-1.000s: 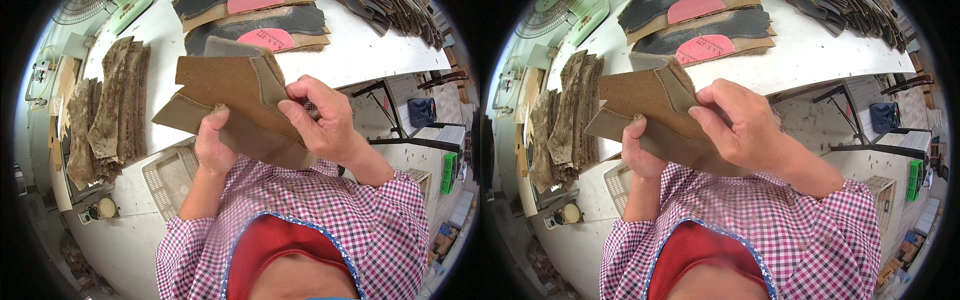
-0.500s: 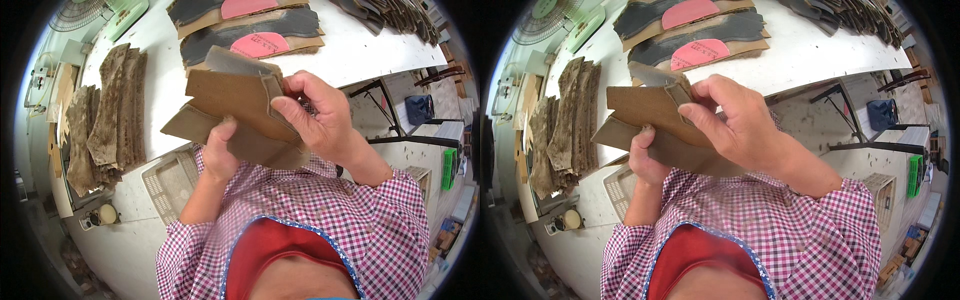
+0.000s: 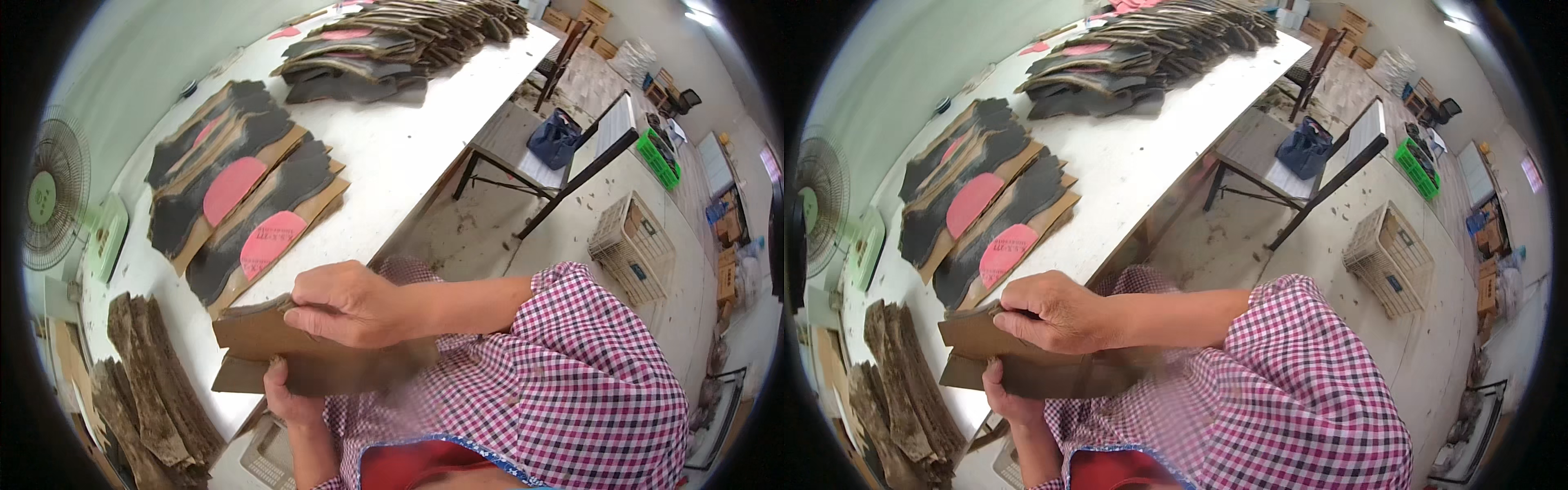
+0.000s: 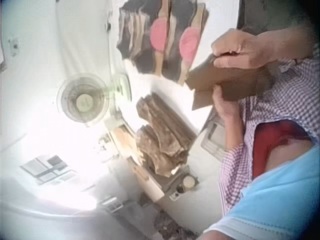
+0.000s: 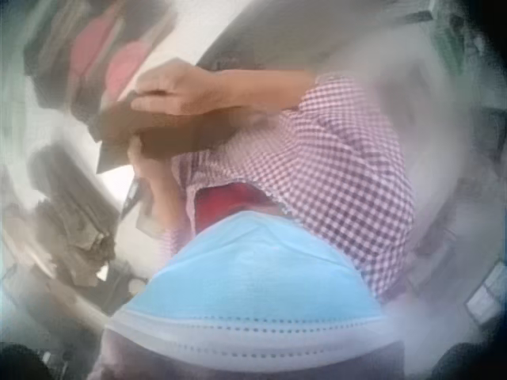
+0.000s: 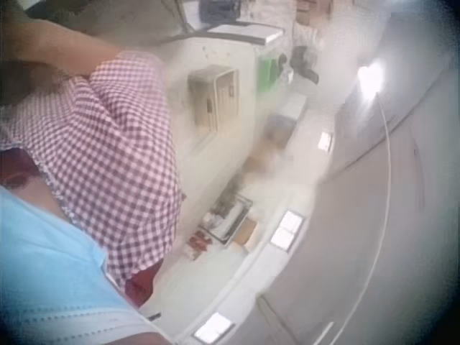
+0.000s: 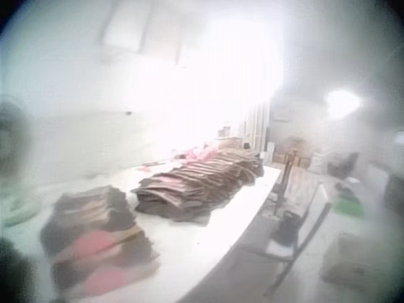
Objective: The person repeatedly picks up individual fabric pieces from a stack on a table, unfolds them to view both sides, and places them back down. The person handles the pieces one at a time in a repetitive loop.
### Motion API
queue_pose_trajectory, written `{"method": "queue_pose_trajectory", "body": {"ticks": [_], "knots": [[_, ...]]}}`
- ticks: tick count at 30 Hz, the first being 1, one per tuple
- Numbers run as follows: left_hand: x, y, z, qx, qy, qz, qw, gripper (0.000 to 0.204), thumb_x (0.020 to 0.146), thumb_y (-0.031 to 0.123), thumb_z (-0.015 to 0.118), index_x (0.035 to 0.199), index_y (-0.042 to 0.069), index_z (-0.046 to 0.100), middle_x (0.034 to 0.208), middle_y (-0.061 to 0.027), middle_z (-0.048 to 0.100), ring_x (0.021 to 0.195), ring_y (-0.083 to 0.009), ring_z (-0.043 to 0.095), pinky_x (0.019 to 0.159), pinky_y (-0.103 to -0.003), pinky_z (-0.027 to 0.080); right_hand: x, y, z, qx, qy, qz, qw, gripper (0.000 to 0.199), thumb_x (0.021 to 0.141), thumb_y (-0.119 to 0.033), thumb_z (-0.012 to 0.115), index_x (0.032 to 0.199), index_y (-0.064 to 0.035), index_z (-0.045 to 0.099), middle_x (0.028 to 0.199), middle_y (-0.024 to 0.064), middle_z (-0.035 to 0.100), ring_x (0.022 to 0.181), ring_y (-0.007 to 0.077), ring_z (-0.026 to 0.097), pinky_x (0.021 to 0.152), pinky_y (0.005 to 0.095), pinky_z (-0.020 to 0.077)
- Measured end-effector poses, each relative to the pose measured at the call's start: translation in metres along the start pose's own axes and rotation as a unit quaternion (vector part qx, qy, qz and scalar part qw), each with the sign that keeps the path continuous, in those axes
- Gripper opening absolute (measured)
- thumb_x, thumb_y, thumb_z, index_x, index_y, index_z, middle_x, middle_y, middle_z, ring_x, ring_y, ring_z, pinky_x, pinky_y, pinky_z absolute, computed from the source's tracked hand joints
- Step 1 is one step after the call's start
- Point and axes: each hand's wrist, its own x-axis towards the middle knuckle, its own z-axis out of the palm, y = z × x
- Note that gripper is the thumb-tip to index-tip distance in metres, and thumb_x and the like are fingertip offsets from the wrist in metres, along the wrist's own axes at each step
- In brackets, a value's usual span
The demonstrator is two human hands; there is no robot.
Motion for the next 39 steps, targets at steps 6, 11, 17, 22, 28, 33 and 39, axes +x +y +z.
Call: {"method": "queue_pose_trajectory", "body": {"ticks": [6, 11, 17, 22, 28, 33, 39], "knots": [[0.005, 0.01, 0.007, 0.027, -0.007, 0.008, 1.0, 0.05, 0.091, 0.033, 0.045, 0.129, 0.001, 0.048, 0.125, -0.0123, 0.055, 0.114, -0.0253, 0.054, 0.098, -0.039, 0.042, 0.011, -0.01, -0.005, 0.007, -0.025, 0.012, 1.0, 0.028, 0.091, -0.014, 0.058, 0.07, -0.0001, 0.045, 0.06, 0.0095, 0.042, 0.055, 0.0175, 0.041, 0.05, 0.0329, 0.0358], [0.006, 0.006, 0.013, -0.029, -0.019, 0.043, 0.998, 0.052, 0.09, 0.036, 0.047, 0.129, 0.002, 0.049, 0.125, -0.0112, 0.056, 0.115, -0.0255, 0.053, 0.098, -0.039, 0.042, 0.014, -0.001, 0.0, 0.122, 0.04, 0.058, 0.99, 0.027, 0.091, -0.012, 0.053, 0.068, 0.0001, 0.047, 0.062, 0.0012, 0.041, 0.062, 0.0062, 0.039, 0.053, 0.0274, 0.0362], [-0.013, -0.051, -0.047, 0.154, -0.043, -0.049, 0.986, 0.053, 0.074, 0.025, 0.067, 0.119, -0.001, 0.056, 0.106, -0.0088, 0.062, 0.087, -0.0218, 0.061, 0.075, -0.033, 0.05, 0.045, 0.019, -0.005, 0.284, 0.239, 0.084, 0.925, 0.028, 0.091, -0.016, 0.052, 0.067, -0.0028, 0.052, 0.067, -0.0076, 0.047, 0.066, 0.0027, 0.044, 0.059, 0.0209, 0.038], [-0.018, -0.04, 0.002, 0.279, -0.031, -0.143, 0.949, 0.05, 0.071, 0.012, 0.076, 0.116, 0.001, 0.058, 0.104, -0.0056, 0.062, 0.087, -0.0171, 0.06, 0.076, -0.03, 0.049, 0.046, 0.038, -0.017, 0.348, 0.203, 0.165, 0.9, 0.031, 0.096, -0.028, 0.05, 0.081, -0.0038, 0.062, 0.075, -0.0022, 0.057, 0.07, 0.0062, 0.052, 0.064, 0.022, 0.0437], [-0.007, -0.009, 0.049, 0.187, 0.033, -0.066, 0.98, 0.059, 0.074, 0.005, 0.07, 0.129, 0.0, 0.05, 0.121, -0.0101, 0.058, 0.11, -0.0241, 0.055, 0.098, -0.037, 0.041, -0.007, 0.049, -0.025, 0.342, -0.027, 0.42, 0.84, 0.039, 0.098, -0.037, 0.049, 0.106, -0.0013, 0.063, 0.094, 0.0078, 0.066, 0.076, 0.0154, 0.063, 0.07, 0.0282, 0.0516], [-0.01, 0.003, 0.049, 0.149, 0.059, -0.028, 0.987, 0.06, 0.069, 0.002, 0.065, 0.127, -0.004, 0.049, 0.117, -0.0121, 0.058, 0.108, -0.0255, 0.056, 0.096, -0.036, 0.043, -0.041, 0.046, -0.004, 0.54, -0.032, 0.499, 0.678, 0.038, 0.097, -0.033, 0.051, 0.112, 0.0006, 0.061, 0.104, 0.0092, 0.066, 0.088, 0.0155, 0.063, 0.079, 0.0297, 0.0516], [-0.027, 0.025, 0.051, 0.18, 0.133, -0.022, 0.974, 0.056, 0.068, -0.002, 0.062, 0.123, -0.005, 0.051, 0.115, -0.0135, 0.059, 0.106, -0.0255, 0.058, 0.09, -0.035, 0.048, -0.009, 0.04, -0.029, 0.375, 0.028, 0.442, 0.815, 0.029, 0.092, -0.025, 0.061, 0.106, -0.0001, 0.063, 0.098, 0.0058, 0.068, 0.084, 0.0133, 0.066, 0.074, 0.0261, 0.0539]]}}
